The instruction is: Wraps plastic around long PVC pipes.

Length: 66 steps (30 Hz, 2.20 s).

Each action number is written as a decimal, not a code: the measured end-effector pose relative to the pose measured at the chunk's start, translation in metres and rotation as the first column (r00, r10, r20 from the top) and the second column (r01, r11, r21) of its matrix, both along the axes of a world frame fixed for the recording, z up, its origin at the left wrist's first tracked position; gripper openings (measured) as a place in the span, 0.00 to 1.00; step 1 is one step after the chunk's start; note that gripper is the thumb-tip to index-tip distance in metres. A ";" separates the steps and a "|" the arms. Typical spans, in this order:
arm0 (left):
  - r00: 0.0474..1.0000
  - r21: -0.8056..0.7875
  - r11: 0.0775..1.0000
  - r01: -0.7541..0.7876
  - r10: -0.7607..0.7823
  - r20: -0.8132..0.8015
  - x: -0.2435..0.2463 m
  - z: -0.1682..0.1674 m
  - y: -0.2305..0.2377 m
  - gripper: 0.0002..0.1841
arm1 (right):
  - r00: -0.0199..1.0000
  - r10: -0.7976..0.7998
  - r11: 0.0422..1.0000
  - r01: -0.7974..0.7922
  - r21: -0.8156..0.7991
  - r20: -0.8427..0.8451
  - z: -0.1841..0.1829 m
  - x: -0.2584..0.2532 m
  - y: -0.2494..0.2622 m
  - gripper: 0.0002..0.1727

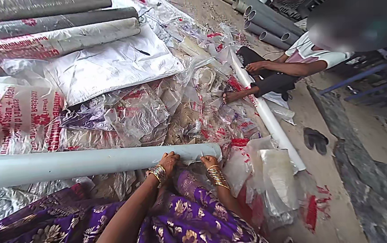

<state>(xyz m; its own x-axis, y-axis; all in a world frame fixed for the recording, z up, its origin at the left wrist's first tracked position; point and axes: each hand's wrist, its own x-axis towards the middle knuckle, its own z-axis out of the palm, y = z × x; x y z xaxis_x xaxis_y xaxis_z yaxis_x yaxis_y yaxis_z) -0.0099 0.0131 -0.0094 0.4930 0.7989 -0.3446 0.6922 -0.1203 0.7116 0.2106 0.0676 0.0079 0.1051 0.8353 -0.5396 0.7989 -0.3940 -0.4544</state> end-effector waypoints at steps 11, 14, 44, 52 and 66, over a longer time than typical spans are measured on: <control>0.999 0.009 1.000 0.009 -0.009 -0.037 0.000 -0.003 0.000 0.21 | 0.975 -0.049 0.981 0.006 0.196 0.218 0.028 0.007 -0.003 0.28; 0.998 0.022 1.000 0.009 -0.007 -0.070 0.003 -0.004 0.002 0.21 | 0.921 0.169 0.985 -0.145 -0.095 0.351 0.038 -0.007 0.029 0.41; 1.000 0.010 1.000 -0.005 0.005 -0.027 0.001 -0.003 0.001 0.22 | 0.599 -0.607 0.778 0.314 0.544 0.523 0.117 0.168 0.020 0.21; 1.000 0.022 1.000 -0.014 0.014 -0.015 0.004 -0.006 0.002 0.21 | 0.824 -0.447 0.810 0.207 0.549 0.348 0.140 0.175 0.029 0.26; 1.000 0.058 0.998 -0.012 0.011 0.013 0.001 -0.006 -0.001 0.20 | 0.858 -0.136 0.984 0.057 0.170 0.496 0.016 0.043 0.058 0.23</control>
<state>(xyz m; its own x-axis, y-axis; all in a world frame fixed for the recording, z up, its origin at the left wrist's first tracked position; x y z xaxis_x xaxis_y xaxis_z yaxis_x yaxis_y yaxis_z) -0.0085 0.0120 -0.0156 0.4877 0.8231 -0.2908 0.6846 -0.1539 0.7125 0.2535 0.1255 0.0241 0.4137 0.8709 -0.2652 0.8948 -0.4427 -0.0582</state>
